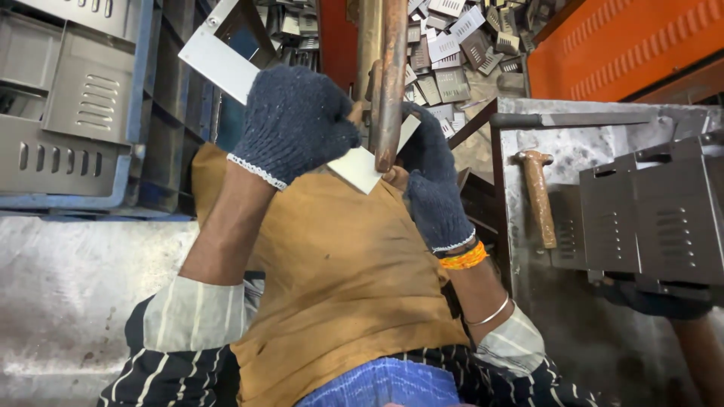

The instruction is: The worker is assembling and spot-welding metal casings for electronic components using a stationary welding machine.

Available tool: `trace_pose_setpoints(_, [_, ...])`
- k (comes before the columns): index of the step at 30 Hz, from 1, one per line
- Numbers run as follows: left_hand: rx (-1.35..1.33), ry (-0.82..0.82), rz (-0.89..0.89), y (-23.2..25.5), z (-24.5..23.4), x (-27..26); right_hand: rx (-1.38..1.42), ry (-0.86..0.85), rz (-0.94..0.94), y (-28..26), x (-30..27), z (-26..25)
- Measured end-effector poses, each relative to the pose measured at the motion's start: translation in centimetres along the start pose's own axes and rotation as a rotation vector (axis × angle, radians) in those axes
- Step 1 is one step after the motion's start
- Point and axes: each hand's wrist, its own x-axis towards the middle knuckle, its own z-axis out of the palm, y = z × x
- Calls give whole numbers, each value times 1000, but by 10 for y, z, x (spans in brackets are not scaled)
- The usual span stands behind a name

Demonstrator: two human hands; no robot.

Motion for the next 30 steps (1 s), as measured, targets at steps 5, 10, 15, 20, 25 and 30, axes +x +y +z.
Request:
trace_pose_setpoints(5, [-14, -5, -21, 1, -1, 2, 104, -33, -24, 6, 1, -3])
trace_pose_setpoints(10, [-24, -15, -60, 2, -3, 4, 144, -43, -14, 5, 4, -2])
trace_pose_setpoints(15, [-5, 15, 2, 3, -6, 3, 124, -14, 13, 17, 1, -8])
trace_pose_setpoints(20, [-18, -14, -49, -1, -1, 2, 202, -96, -53, 7, 5, -2])
trace_pose_setpoints(25, [-4, -5, -55, -2, 0, 2, 167, -69, -25, 8, 5, -3])
trace_pose_setpoints(30, [-8, -72, -107, -1, -1, 4, 103, -49, -26, 9, 4, 0])
